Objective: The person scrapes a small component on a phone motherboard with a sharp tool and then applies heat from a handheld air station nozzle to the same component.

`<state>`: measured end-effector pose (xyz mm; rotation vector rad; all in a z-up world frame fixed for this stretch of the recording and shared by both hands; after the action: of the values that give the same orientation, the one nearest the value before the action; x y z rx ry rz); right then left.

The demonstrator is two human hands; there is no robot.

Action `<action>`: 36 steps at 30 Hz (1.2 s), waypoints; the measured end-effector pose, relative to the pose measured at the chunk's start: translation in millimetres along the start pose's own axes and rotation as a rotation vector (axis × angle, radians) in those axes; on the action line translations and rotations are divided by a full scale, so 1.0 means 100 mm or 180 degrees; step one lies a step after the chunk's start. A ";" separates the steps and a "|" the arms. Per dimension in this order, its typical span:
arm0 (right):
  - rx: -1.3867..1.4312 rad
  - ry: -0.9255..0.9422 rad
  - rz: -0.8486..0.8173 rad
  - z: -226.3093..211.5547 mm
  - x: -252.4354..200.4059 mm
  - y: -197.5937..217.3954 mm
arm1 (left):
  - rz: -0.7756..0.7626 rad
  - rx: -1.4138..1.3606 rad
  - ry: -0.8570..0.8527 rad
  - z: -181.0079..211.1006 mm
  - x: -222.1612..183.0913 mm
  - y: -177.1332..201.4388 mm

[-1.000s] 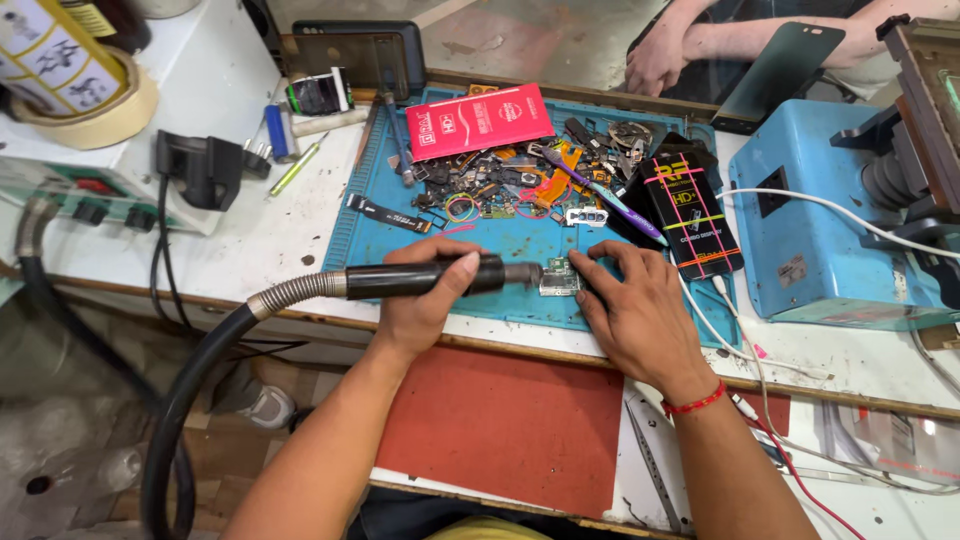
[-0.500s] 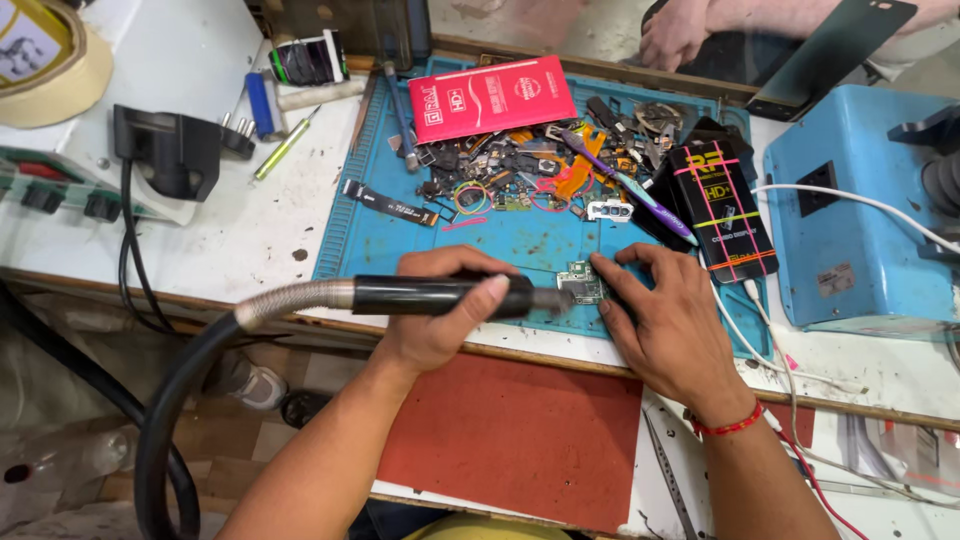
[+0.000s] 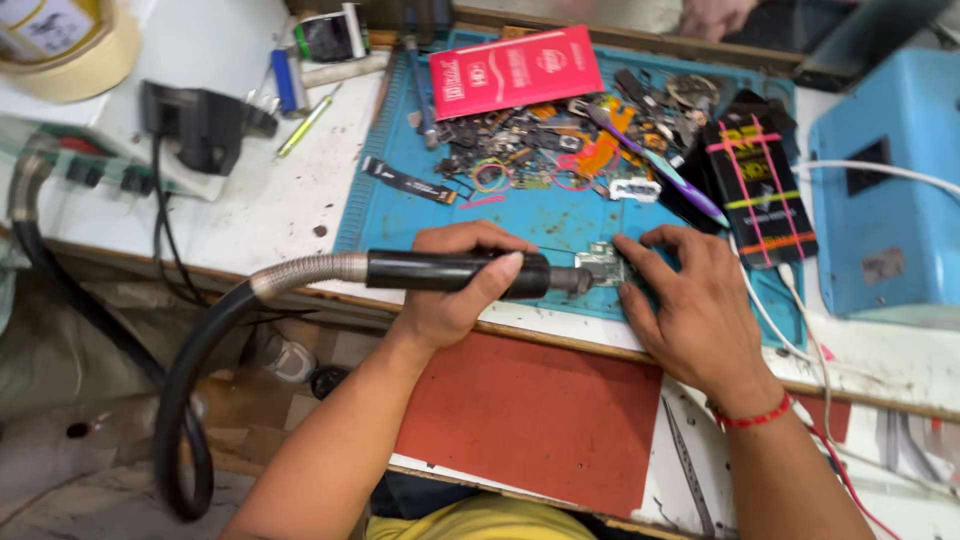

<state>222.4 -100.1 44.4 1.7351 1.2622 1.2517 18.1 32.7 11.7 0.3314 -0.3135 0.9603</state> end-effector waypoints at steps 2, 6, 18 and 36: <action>0.0040 -0.0013 -0.0007 -0.01 0.00 0.00 | 0.0104 0.0146 -0.0161 0.06 0.01 -0.01; 0.0008 -0.0014 -0.0076 -0.02 0.03 0.01 | 0.0036 0.0008 -0.0059 0.06 0.03 0.01; 0.0037 -0.0115 -0.0126 -0.01 0.05 0.00 | 0.0021 0.0209 -0.0167 0.08 0.03 -0.03; -0.0012 -0.0180 -0.0243 -0.01 0.03 -0.04 | -0.0056 0.0044 -0.0219 0.08 0.01 0.03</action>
<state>220.4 -96.0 41.9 1.6918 1.2802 1.1528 14.9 31.5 19.6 0.3797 -0.3663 0.9355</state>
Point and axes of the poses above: each hand's wrist, its own x-axis towards the middle knuckle, its own y-axis out of the back of the hand, z = x × y, the point moved 5 cm from there along x, towards the middle knuckle, and after that the axes turned 7 degrees about x, right-handed, at the moved point
